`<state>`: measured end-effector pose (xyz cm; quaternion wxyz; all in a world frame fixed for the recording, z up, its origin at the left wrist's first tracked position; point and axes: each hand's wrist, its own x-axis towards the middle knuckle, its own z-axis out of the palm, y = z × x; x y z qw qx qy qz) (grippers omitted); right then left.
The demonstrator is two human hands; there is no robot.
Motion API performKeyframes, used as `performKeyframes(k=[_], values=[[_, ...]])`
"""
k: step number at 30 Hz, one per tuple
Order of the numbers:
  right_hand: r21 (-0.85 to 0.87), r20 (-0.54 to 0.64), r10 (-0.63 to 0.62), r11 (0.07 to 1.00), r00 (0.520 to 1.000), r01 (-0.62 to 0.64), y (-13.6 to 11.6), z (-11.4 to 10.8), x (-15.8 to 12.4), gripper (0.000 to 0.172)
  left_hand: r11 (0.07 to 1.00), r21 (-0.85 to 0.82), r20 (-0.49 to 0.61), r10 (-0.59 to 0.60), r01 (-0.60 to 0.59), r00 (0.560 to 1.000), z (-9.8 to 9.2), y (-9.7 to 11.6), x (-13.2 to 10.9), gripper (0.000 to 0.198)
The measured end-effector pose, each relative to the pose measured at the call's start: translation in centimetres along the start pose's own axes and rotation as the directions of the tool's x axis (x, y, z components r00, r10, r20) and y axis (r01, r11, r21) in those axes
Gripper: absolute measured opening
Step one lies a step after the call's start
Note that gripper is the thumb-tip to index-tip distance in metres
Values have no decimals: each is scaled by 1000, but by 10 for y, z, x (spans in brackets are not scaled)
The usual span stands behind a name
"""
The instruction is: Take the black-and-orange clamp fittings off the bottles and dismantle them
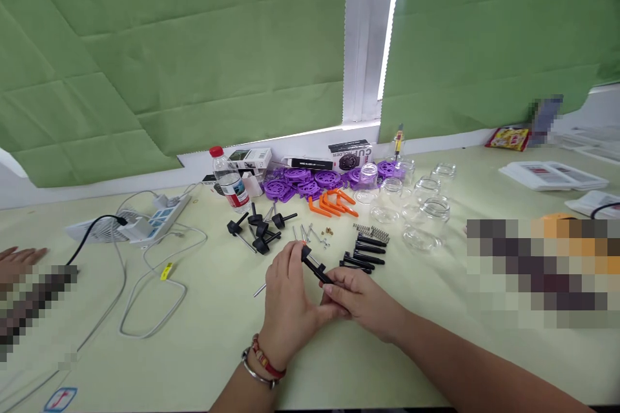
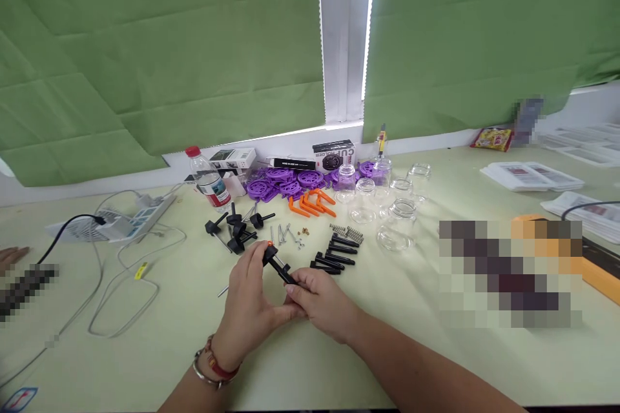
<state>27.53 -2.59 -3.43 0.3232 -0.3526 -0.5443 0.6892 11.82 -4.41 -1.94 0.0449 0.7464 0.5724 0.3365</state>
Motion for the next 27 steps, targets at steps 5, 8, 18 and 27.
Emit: performKeyframes(k=[5,8,18,27], values=[[19,-49,71,997,996,-70,6,4,6,29,988,134,-13,-71,72,997,15,7,-1,88],[-3,-68,113,994,991,-113,12,4,12,27,971,179,7,-161,157,987,24,5,-1,83],[19,-45,140,990,989,-139,12,4,16,26,944,153,63,-304,292,951,31,0,-1,83],[-596,-143,-165,802,976,48,2,-6,4,32,945,202,23,-267,257,963,32,-7,2,74]])
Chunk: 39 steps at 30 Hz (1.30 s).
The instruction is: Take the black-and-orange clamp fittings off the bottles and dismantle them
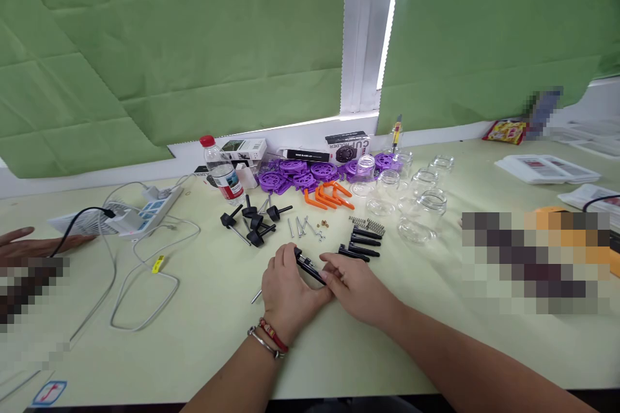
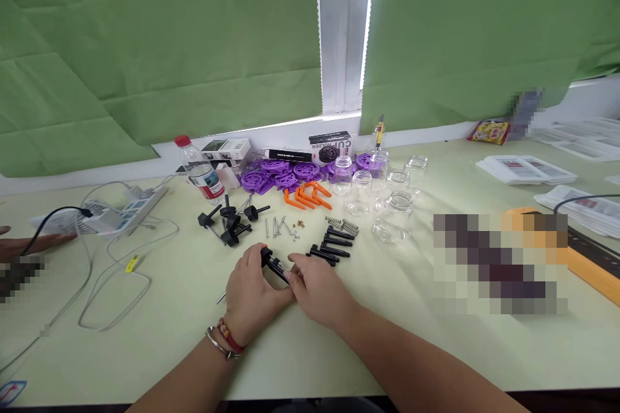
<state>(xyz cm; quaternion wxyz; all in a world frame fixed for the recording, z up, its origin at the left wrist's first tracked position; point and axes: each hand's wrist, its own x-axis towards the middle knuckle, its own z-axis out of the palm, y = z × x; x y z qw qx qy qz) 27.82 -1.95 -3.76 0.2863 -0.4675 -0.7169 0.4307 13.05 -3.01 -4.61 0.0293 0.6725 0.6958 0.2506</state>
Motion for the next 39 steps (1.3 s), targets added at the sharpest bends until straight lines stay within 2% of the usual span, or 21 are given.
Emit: performKeyframes(k=[1,3,6,9,13,16,20,23,31,34,39], values=[[-153,-49,-74,986,996,65,-1,-1,0,32,1000,16,-2,-4,4,1000,0,0,1,74],[-371,-65,-156,920,986,121,-3,-2,1,34,999,49,1,-16,16,1000,0,-1,3,72],[-493,28,-130,861,991,127,-4,2,8,34,996,83,10,-28,27,1000,1,-1,5,62],[-487,106,-138,856,985,172,-4,4,13,31,995,95,20,-37,35,999,1,-2,5,61],[-519,84,-151,837,985,173,-2,3,14,30,994,102,25,-35,32,999,2,-3,6,74],[-561,112,-144,807,983,183,-2,2,15,34,993,110,33,-46,42,998,2,-2,6,77],[-631,114,-133,756,985,175,1,1,19,30,992,113,40,-54,49,998,1,-1,7,82],[-628,117,-145,756,983,186,4,1,23,33,992,113,45,-57,51,997,0,0,7,85],[-675,100,-177,711,979,198,6,-1,25,36,991,117,48,-62,56,997,1,0,7,84],[-691,136,-171,689,976,217,4,-2,24,31,989,133,42,-66,60,997,2,-1,7,83],[-707,122,-164,678,979,201,1,-2,24,29,988,139,45,-72,65,996,2,0,8,82]])
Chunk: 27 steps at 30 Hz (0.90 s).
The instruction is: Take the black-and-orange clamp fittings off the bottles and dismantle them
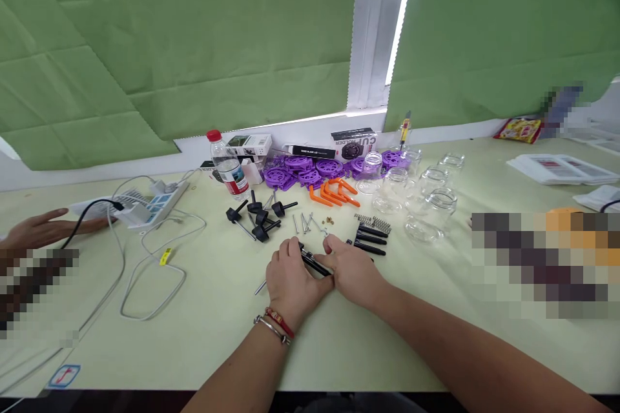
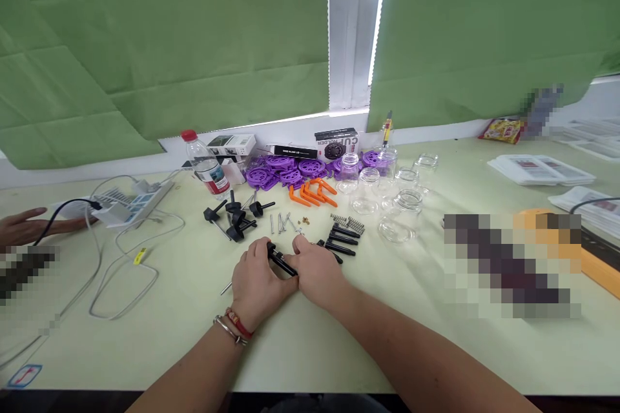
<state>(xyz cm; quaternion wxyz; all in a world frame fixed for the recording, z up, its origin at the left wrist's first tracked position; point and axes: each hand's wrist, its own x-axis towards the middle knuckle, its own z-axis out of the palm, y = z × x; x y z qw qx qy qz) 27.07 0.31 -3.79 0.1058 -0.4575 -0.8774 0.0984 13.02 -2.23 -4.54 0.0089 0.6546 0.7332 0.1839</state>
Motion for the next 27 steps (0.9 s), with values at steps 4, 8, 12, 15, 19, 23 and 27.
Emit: performKeyframes(k=[4,8,12,15,19,23,27], values=[[10,-24,-16,1000,1000,16,0,1,0,31,1000,8,6,-6,6,1000,-1,1,0,80],[26,-13,-14,1000,1000,14,0,1,0,31,1000,10,4,-7,7,1000,-1,1,0,81],[19,-3,-18,1000,1000,18,0,0,0,26,1000,16,9,-7,7,1000,-1,1,0,82],[1,1,-15,1000,1000,15,0,-1,0,27,1000,13,9,-7,7,1000,0,1,1,83],[-5,6,-29,1000,1000,29,-1,-1,0,25,1000,8,13,-11,11,1000,0,1,1,81],[-23,25,-31,999,999,31,-1,-1,-1,23,1000,13,14,-13,13,1000,0,1,1,80],[-33,38,-24,999,999,26,0,-2,0,23,1000,9,13,-14,14,1000,0,1,1,82]])
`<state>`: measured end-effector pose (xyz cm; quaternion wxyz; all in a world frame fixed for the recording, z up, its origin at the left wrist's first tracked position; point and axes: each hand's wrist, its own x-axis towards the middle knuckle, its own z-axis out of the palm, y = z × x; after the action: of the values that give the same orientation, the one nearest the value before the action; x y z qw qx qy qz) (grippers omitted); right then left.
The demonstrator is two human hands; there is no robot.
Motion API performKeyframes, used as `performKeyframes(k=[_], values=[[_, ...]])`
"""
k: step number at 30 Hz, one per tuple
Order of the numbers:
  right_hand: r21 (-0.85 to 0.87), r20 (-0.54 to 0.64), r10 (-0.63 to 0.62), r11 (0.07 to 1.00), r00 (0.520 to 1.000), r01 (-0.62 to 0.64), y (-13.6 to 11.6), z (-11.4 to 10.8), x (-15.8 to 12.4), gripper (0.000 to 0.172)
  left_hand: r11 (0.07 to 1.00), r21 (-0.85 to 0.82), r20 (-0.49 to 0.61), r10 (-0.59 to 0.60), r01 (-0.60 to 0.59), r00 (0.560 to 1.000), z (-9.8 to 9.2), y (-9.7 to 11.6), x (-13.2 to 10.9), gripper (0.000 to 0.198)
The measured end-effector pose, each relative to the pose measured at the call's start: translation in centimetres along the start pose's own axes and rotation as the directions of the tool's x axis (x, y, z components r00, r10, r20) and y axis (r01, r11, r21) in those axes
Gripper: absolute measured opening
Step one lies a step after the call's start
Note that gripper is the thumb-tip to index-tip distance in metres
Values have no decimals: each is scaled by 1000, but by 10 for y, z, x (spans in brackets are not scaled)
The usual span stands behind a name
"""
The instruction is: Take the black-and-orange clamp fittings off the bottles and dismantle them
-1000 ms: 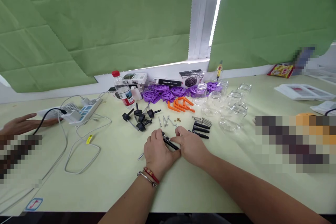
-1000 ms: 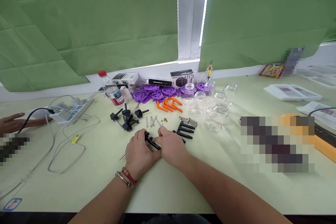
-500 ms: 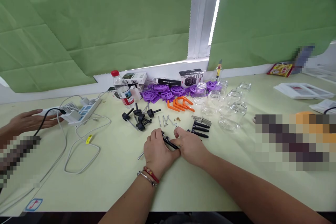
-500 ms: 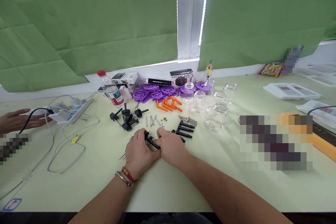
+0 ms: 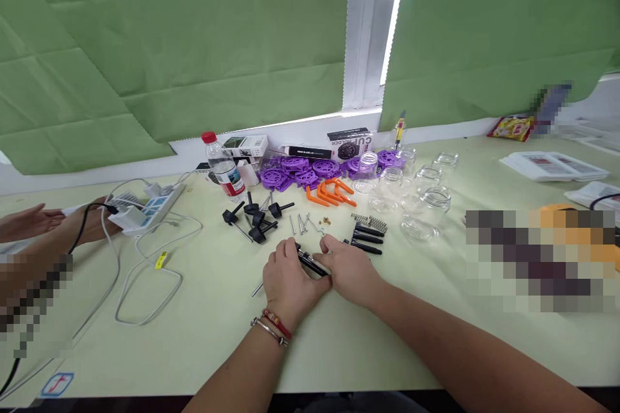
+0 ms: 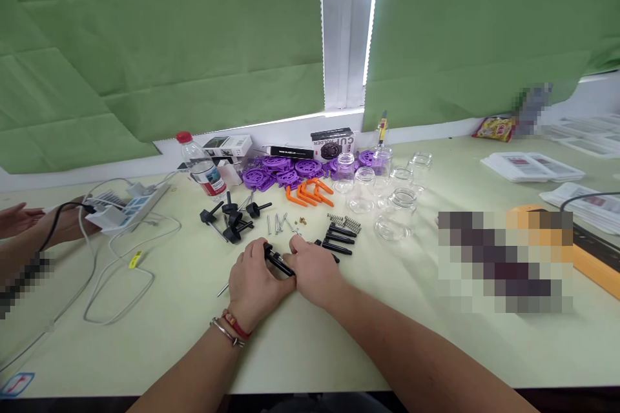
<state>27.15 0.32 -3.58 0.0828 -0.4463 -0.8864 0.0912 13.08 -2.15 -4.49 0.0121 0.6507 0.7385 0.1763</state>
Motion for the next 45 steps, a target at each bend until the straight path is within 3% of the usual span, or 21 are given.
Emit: performKeyframes(k=[6,11,38,45], values=[[-21,-36,12,1000,999,-13,-2,0,-1,38,1000,1,-13,10,-10,1000,1,-1,0,80],[-12,-28,-26,1000,999,26,-4,5,-1,22,1000,9,-11,13,-13,1000,-1,0,0,75],[-8,5,12,1000,1000,-12,-5,1,2,20,1000,14,7,-3,3,1000,0,1,0,77],[68,-152,144,988,978,-135,14,-8,-11,31,999,-2,38,-41,41,998,-6,-2,2,86]])
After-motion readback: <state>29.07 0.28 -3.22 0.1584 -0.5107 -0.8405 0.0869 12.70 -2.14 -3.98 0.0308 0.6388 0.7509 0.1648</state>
